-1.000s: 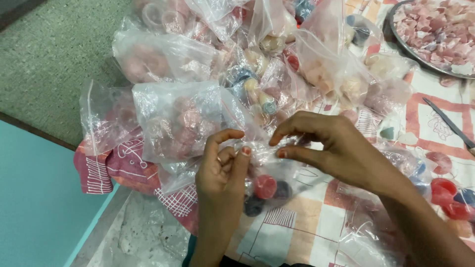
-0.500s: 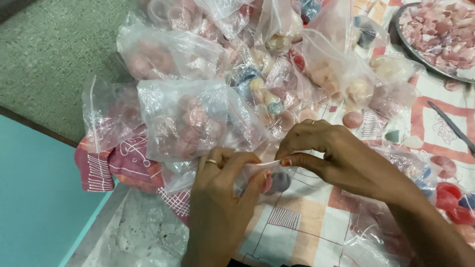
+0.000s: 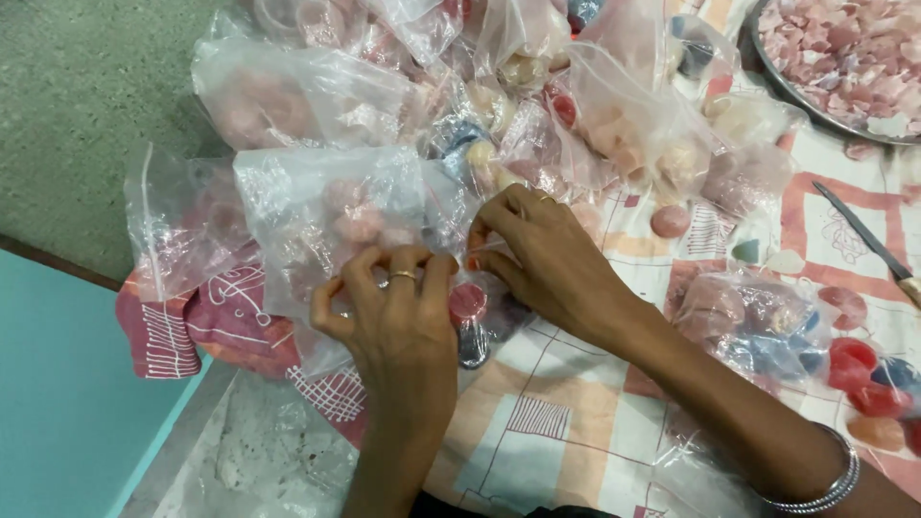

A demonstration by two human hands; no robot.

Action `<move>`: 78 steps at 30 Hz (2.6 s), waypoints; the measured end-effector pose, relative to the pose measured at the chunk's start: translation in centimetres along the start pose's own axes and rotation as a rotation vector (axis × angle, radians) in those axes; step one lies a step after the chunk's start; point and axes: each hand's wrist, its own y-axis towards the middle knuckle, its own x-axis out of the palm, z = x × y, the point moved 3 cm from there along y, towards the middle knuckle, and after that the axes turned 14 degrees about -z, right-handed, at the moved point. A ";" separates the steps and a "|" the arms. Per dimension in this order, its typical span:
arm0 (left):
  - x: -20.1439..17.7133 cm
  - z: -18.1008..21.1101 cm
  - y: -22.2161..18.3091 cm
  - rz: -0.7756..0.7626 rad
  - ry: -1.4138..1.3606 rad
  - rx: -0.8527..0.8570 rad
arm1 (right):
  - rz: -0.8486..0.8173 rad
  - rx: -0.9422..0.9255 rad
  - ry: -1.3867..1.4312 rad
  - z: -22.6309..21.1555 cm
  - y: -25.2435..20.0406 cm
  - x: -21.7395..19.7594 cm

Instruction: Sorting and bagging various colorful shaped wax melts into plastic zip-lock bags.

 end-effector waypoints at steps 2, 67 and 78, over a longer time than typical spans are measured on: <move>-0.2 0.0 0.4 0.020 -0.007 0.018 | -0.017 0.050 -0.025 0.0 -0.6 -0.9; -1.6 5.3 3.6 -0.476 -1.227 0.302 | 0.118 0.184 0.342 4.6 -13.4 -6.6; -1.4 5.6 2.8 -0.403 -1.151 0.200 | 0.166 0.220 0.195 -0.5 -11.8 -7.3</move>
